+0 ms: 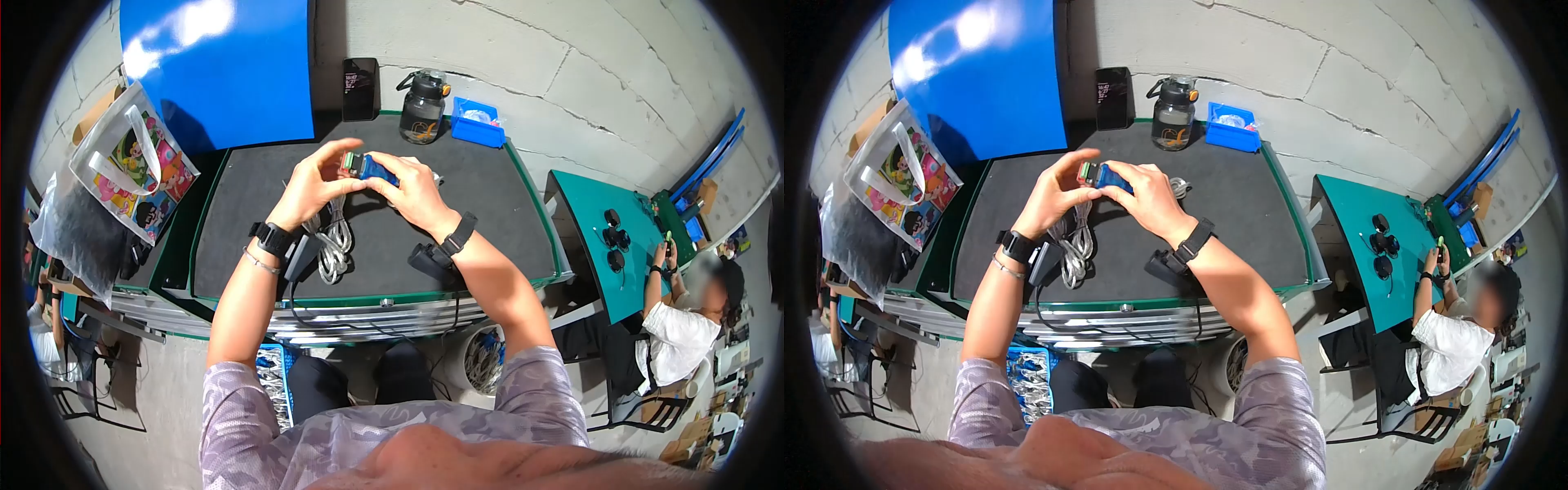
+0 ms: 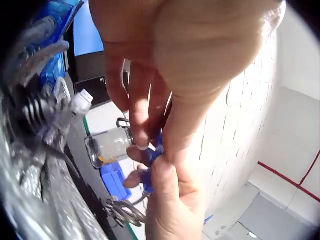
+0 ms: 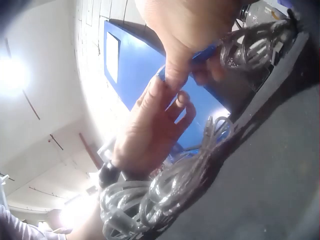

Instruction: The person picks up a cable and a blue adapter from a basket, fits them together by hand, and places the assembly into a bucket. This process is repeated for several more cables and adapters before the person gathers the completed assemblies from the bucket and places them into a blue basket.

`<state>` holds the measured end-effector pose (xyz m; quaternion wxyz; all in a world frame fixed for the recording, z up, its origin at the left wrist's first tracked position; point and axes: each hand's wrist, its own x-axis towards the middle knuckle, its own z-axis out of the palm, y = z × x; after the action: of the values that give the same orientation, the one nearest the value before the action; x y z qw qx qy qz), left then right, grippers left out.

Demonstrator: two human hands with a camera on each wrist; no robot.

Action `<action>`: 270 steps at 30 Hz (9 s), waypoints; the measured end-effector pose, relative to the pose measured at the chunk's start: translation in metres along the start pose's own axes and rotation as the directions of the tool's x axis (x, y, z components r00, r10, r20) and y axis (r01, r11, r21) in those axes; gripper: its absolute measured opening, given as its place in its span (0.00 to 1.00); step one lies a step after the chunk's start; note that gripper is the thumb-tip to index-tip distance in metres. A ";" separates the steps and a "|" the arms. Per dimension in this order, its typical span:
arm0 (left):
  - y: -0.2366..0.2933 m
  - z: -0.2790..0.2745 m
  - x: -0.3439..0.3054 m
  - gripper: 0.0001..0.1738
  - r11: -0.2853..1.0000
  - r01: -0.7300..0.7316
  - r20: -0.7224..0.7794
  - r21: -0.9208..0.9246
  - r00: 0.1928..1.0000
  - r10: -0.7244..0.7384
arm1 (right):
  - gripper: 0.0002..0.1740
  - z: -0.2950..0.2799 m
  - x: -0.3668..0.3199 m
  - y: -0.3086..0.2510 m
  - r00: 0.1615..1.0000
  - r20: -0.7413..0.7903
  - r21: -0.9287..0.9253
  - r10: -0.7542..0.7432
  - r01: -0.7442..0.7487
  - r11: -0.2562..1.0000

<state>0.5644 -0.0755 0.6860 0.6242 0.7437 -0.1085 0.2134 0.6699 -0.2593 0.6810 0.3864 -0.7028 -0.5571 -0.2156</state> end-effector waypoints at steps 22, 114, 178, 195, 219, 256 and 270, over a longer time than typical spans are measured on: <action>0.008 0.008 -0.009 0.18 0.957 0.285 0.551 0.057 0.790 -0.268 | 0.35 -0.020 0.012 0.012 0.823 0.326 0.942 0.465 -0.325 -0.085; 0.015 -0.016 -0.015 0.15 0.646 0.084 0.152 0.759 0.942 -0.300 | 0.19 -0.003 0.002 0.040 0.898 -0.026 0.127 0.439 -0.433 0.893; 0.008 -0.028 0.000 0.16 0.987 0.064 -0.347 -0.147 0.931 -0.112 | 0.21 0.004 -0.006 0.004 0.800 0.520 0.749 0.300 -0.596 0.289; 0.003 -0.028 -0.001 0.19 0.923 0.082 -0.209 -0.376 0.963 -0.171 | 0.30 0.003 -0.001 0.001 0.727 0.644 0.758 0.240 -0.649 -0.067; -0.002 -0.035 -0.004 0.24 0.875 0.120 -0.053 -0.469 0.985 -0.164 | 0.26 0.018 -0.010 -0.010 0.661 0.742 0.669 0.110 -0.742 -0.052; 0.001 -0.014 -0.003 0.17 0.985 0.168 0.099 -0.048 0.982 -0.163 | 0.22 0.014 -0.007 -0.002 0.815 0.555 0.790 0.169 -0.580 0.201; 0.000 -0.014 0.000 0.12 0.943 0.250 -0.067 -0.220 0.960 -0.271 | 0.13 -0.008 -0.002 0.029 0.903 -0.048 0.444 0.427 -0.363 0.819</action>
<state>0.5619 -0.0617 0.6875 0.7262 0.6705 -0.0007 0.1520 0.6977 -0.2689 0.6756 0.6056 -0.6843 -0.4026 -0.0546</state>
